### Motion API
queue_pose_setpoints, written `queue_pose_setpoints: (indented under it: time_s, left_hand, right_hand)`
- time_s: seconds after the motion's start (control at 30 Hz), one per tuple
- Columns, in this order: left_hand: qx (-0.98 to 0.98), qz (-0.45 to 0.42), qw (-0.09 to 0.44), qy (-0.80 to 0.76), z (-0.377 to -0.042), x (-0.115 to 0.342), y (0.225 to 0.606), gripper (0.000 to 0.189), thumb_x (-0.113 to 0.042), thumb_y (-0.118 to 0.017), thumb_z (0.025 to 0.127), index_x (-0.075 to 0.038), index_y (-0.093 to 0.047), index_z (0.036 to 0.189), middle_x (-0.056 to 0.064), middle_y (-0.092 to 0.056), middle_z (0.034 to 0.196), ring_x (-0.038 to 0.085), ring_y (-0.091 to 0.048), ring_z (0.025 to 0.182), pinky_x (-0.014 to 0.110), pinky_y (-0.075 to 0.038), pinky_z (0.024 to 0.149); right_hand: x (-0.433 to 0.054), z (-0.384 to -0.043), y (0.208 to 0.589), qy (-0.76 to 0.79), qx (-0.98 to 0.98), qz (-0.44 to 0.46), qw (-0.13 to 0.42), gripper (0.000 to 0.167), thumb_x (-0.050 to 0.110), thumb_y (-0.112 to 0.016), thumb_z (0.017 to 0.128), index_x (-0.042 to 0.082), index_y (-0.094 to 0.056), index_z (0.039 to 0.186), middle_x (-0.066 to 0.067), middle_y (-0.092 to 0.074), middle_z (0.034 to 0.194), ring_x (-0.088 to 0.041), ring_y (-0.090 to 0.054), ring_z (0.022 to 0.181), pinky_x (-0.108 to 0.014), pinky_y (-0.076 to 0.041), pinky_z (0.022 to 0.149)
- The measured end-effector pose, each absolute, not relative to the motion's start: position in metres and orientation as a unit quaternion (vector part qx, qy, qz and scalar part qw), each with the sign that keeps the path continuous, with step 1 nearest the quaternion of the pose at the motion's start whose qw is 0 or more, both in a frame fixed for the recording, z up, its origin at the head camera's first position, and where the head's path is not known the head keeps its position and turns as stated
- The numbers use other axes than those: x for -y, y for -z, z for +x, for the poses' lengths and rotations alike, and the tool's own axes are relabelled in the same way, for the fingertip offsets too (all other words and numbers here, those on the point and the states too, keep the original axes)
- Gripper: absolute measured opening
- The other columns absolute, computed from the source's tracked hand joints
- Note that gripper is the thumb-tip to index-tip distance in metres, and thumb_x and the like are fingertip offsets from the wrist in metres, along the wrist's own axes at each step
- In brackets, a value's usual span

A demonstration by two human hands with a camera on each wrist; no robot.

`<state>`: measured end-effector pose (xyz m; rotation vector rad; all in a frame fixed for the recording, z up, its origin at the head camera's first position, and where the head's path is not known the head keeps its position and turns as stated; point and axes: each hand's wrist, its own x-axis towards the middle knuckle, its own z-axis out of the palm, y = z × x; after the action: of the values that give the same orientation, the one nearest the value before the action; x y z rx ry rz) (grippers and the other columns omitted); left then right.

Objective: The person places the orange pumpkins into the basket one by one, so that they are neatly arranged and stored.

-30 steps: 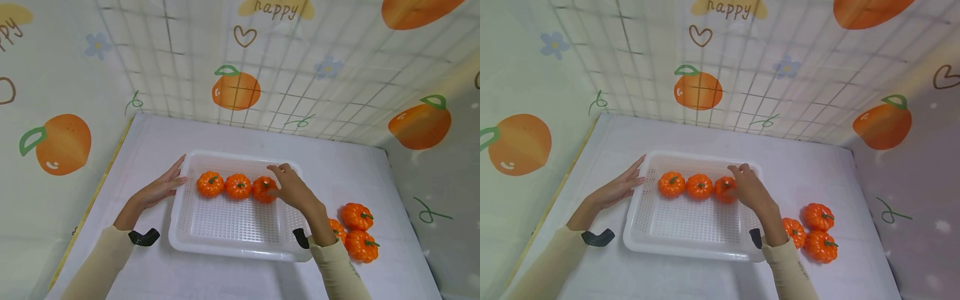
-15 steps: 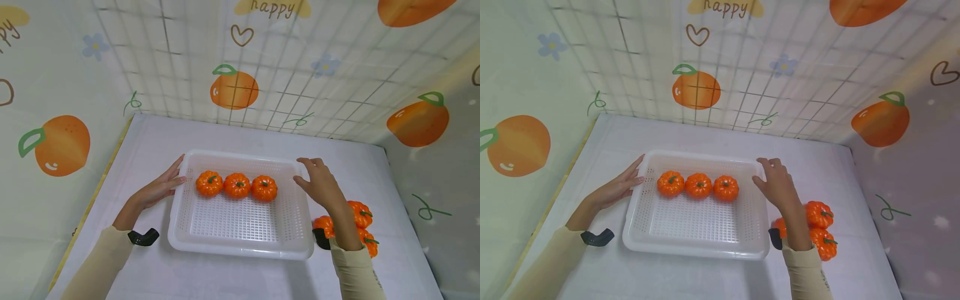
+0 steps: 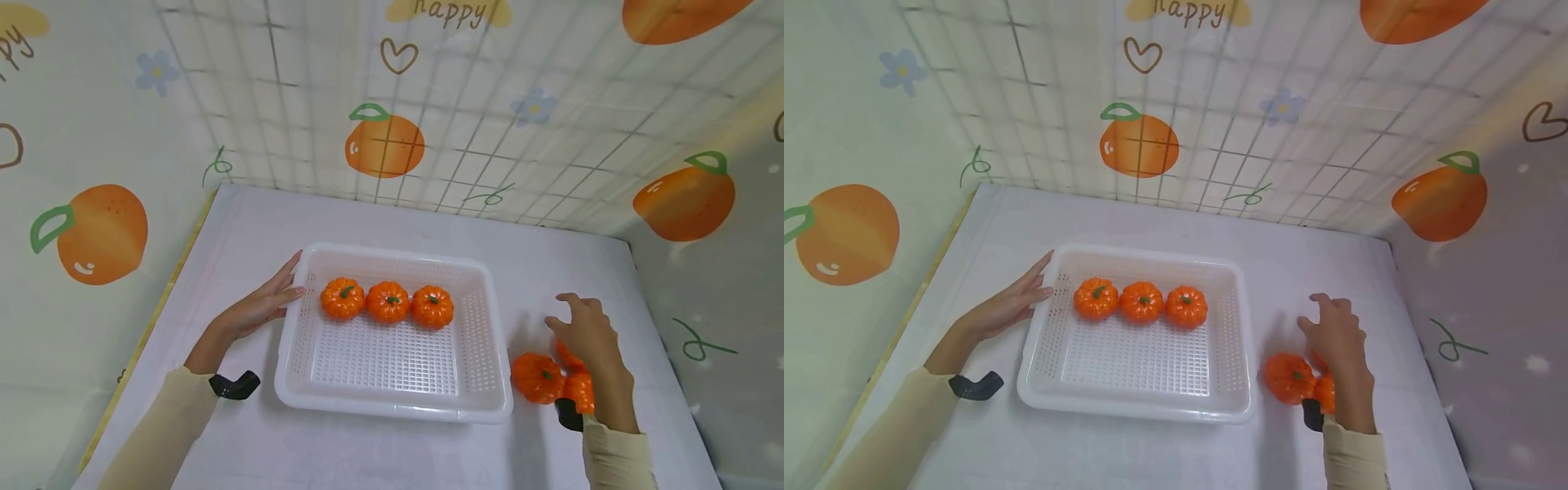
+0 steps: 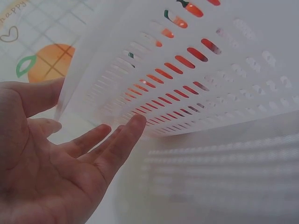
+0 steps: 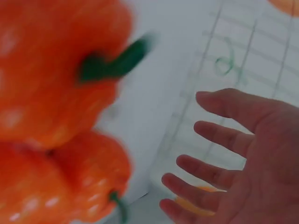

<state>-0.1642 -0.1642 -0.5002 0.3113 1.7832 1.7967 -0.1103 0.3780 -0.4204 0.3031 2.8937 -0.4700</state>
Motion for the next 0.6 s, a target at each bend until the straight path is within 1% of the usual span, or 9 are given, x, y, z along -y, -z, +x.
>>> queue_pose_setpoints:
  time_s: [0.07, 0.17, 0.37, 0.5, 0.6]
  left_hand:
    - [-0.667, 0.117, 0.291, -0.676, -0.164, 0.164, 0.5, 0.078, -0.028, -0.053, 0.104, -0.046, 0.001, 0.158, -0.004, 0.002, 0.166, 0.033, -0.021, 0.148, 0.061, -0.033, 0.109]
    - [-0.665, 0.12, 0.293, -0.677, -0.165, 0.164, 0.5, 0.078, -0.027, -0.052, 0.104, -0.045, 0.001, 0.158, -0.002, 0.003, 0.167, 0.035, -0.021, 0.148, 0.061, -0.032, 0.109]
    - [-0.67, 0.118, 0.293, -0.672, -0.164, 0.164, 0.498, 0.078, -0.029, -0.053, 0.104, -0.045, 0.001, 0.158, -0.004, 0.002, 0.166, 0.033, -0.02, 0.148, 0.062, -0.032, 0.11]
    - [-0.668, 0.123, 0.293, -0.673, -0.164, 0.164, 0.497, 0.078, -0.028, -0.052, 0.104, -0.044, 0.002, 0.158, -0.003, 0.002, 0.166, 0.035, -0.023, 0.147, 0.061, -0.035, 0.108]
    - [-0.666, 0.124, 0.293, -0.674, -0.163, 0.164, 0.498, 0.078, -0.029, -0.052, 0.104, -0.044, 0.002, 0.158, -0.003, 0.002, 0.166, 0.034, -0.023, 0.148, 0.061, -0.035, 0.108]
  right_hand:
    - [-0.391, -0.105, 0.425, 0.166, -0.971, 0.127, 0.113, 0.062, 0.021, -0.066, 0.095, -0.007, -0.038, 0.143, -0.045, -0.027, 0.136, -0.062, -0.036, 0.115, -0.077, -0.038, 0.087]
    - [-0.408, -0.097, 0.432, 0.182, -0.96, 0.161, 0.142, 0.073, 0.026, -0.067, 0.094, -0.007, -0.03, 0.147, -0.046, -0.021, 0.137, -0.061, -0.035, 0.115, -0.075, -0.041, 0.087]
    - [-0.429, -0.086, 0.444, 0.202, -0.948, 0.185, 0.163, 0.096, 0.044, -0.069, 0.091, -0.007, -0.016, 0.152, -0.047, -0.017, 0.136, -0.062, -0.034, 0.115, -0.075, -0.042, 0.086]
    - [-0.436, -0.084, 0.449, 0.211, -0.941, 0.194, 0.18, 0.103, 0.052, -0.068, 0.09, -0.006, -0.011, 0.154, -0.046, -0.017, 0.136, -0.062, -0.032, 0.117, -0.075, -0.041, 0.088]
    - [-0.439, -0.083, 0.453, 0.213, -0.936, 0.203, 0.191, 0.105, 0.054, -0.068, 0.089, -0.006, -0.011, 0.153, -0.045, -0.018, 0.136, -0.06, -0.033, 0.116, -0.074, -0.041, 0.089]
